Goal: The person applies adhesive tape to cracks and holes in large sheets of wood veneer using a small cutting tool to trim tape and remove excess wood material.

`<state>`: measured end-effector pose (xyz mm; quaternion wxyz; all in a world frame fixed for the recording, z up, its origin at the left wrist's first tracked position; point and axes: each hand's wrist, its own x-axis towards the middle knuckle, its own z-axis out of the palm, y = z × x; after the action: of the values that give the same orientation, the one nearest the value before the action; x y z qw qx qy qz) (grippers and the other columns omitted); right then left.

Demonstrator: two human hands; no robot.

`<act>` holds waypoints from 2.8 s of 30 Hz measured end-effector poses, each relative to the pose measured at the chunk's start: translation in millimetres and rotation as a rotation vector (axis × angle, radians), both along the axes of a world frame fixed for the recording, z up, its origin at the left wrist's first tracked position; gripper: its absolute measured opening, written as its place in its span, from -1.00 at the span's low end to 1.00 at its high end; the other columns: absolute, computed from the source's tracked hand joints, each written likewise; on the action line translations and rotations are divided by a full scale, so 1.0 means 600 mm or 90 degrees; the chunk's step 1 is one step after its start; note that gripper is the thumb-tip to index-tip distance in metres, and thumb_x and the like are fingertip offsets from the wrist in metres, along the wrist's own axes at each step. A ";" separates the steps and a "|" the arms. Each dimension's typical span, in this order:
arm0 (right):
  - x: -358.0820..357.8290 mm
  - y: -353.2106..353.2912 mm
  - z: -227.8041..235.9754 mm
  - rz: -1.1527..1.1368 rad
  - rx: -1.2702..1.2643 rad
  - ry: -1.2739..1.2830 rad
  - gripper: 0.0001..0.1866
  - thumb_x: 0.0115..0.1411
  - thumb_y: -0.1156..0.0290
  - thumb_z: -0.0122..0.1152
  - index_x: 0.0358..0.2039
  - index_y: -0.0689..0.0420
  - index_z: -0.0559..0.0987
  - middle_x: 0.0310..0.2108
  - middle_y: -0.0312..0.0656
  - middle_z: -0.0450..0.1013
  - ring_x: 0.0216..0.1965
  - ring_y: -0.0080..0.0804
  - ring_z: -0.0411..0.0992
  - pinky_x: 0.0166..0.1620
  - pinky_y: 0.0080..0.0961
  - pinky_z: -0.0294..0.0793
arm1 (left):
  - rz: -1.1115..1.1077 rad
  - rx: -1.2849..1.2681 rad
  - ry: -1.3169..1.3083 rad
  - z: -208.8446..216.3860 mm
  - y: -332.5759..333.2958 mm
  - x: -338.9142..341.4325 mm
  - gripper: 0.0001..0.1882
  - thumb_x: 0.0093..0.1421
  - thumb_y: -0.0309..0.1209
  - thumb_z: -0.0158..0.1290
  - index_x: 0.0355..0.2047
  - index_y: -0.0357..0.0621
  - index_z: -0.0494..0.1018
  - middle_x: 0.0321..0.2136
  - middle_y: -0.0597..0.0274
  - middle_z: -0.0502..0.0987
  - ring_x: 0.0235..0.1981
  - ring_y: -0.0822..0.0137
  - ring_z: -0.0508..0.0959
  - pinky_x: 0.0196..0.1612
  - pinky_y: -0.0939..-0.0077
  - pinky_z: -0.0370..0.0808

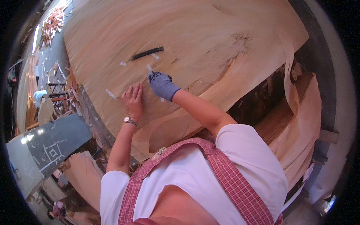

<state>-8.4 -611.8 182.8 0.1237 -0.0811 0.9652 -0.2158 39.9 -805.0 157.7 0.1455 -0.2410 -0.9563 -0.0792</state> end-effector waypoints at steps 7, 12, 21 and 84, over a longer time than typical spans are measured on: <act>0.123 0.027 0.256 0.113 -0.698 -0.435 -0.71 0.28 0.12 0.19 -0.19 0.06 0.47 -0.51 -0.31 0.50 -0.59 -0.65 0.40 -0.57 -0.64 0.37 | 0.188 -0.121 -0.209 0.051 0.065 -0.099 -0.65 0.12 -0.42 0.03 -0.05 0.13 0.52 -0.09 0.35 0.56 -0.03 0.25 0.50 0.01 0.17 0.27; 0.213 0.074 0.224 0.197 -0.489 -0.018 -0.50 0.17 -0.07 0.23 -0.22 0.12 0.37 -0.53 -0.04 0.49 -0.57 -0.13 0.49 -0.49 -0.25 0.40 | 0.299 0.079 0.039 0.107 0.225 -0.165 -0.60 0.14 -0.50 -0.03 -0.01 0.10 0.50 -0.12 0.29 0.56 -0.08 0.21 0.52 0.00 0.21 0.28; 0.141 0.407 0.237 0.165 -0.426 0.280 -0.47 0.10 0.00 0.30 -0.09 0.15 0.48 -0.19 -0.02 0.50 -0.11 -0.10 0.47 -0.14 -0.21 0.45 | 0.423 0.912 -0.518 0.160 0.418 -0.136 -0.62 0.25 -0.40 -0.02 0.08 -0.07 0.44 -0.03 0.28 0.54 -0.19 0.45 0.54 -0.21 0.52 0.39; -0.283 0.305 0.050 0.498 -0.044 -0.510 -0.76 0.21 0.17 0.12 -0.35 0.07 0.58 -0.52 -0.31 0.55 -0.58 -0.55 0.49 -0.57 -0.55 0.38 | 0.776 0.131 -0.073 0.053 0.456 0.052 -0.47 0.15 -0.25 0.10 0.13 -0.14 0.36 0.07 0.12 0.40 0.11 0.12 0.34 0.12 0.04 0.24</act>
<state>-178.1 -428.9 212.5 0.5491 -0.3487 0.7330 -0.1991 71.2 -531.7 189.5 0.1355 0.3682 -0.9158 -0.0863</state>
